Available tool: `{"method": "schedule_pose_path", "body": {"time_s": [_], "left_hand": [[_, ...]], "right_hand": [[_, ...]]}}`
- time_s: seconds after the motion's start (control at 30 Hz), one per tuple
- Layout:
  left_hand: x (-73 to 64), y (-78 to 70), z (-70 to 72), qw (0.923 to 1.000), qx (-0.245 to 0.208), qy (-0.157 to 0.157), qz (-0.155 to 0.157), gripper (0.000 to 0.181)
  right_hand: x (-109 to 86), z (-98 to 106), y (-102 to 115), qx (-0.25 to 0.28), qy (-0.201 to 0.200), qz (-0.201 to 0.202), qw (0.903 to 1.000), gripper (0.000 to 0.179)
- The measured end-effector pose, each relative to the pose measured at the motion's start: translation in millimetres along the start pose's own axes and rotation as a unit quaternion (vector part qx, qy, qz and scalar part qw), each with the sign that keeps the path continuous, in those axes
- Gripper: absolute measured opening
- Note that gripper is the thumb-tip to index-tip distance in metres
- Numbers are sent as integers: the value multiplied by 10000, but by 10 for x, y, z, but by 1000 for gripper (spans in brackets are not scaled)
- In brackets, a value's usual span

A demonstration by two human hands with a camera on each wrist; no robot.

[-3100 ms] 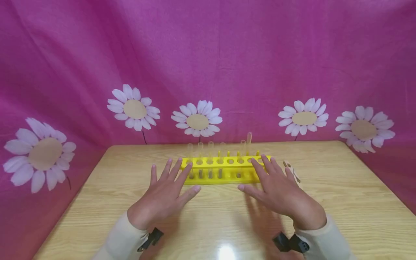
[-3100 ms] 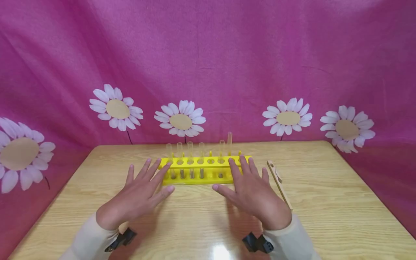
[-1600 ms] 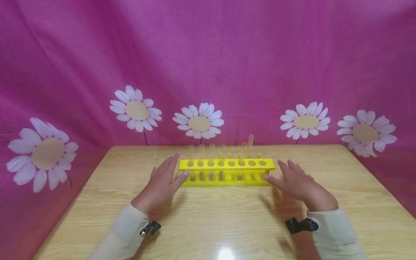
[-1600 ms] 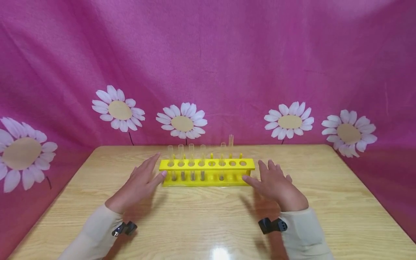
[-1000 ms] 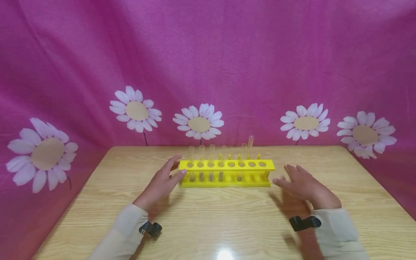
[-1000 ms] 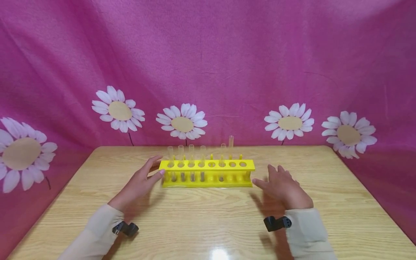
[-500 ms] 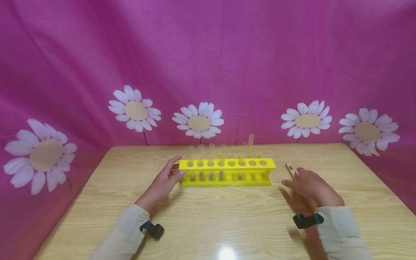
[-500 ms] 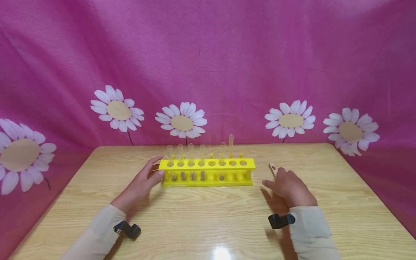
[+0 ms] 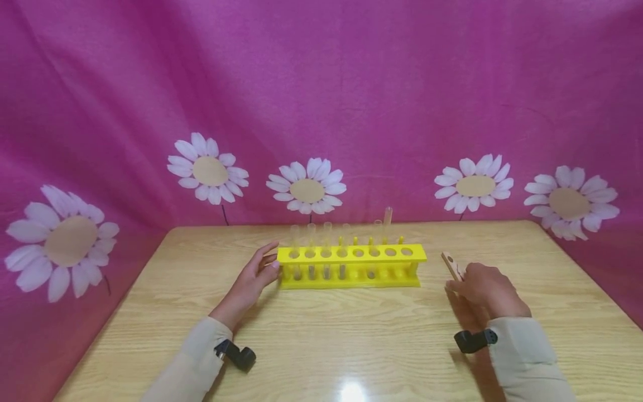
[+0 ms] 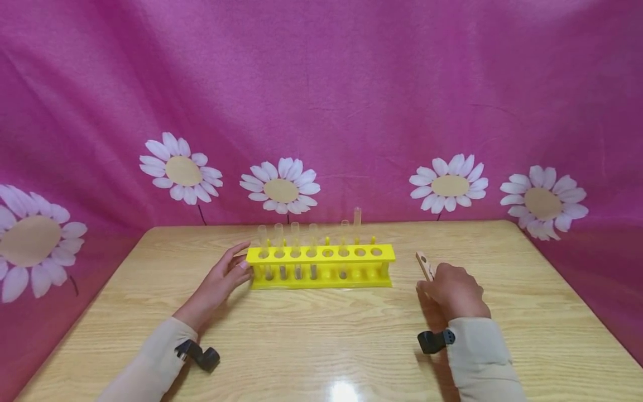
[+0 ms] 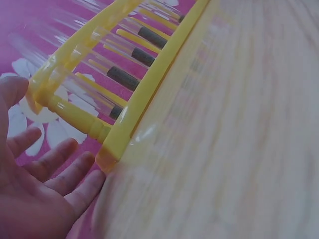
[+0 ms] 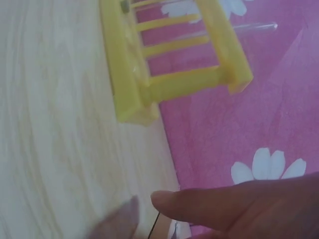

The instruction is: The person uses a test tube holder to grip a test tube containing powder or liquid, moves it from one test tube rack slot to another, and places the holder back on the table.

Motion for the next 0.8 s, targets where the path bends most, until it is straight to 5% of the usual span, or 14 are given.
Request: {"method": "schedule_pose_path", "body": {"time_s": [0.53,0.8], "left_hand": [[-18,81,-37,9998,-29,187,73,53],[-28,72,-34,9998,147,124,-20,56]], "right_hand": [[5,48,-62,-6,-480,-403,9980,27],[24,7,-69,-74,-1088,-415,9932,20]]}}
Point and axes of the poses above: each hand's wrist, its own x-axis towards the middle knuckle, its own z-axis out of the back of the hand, y = z × x, the point moved 5 cm from there along x, towards the middle knuckle
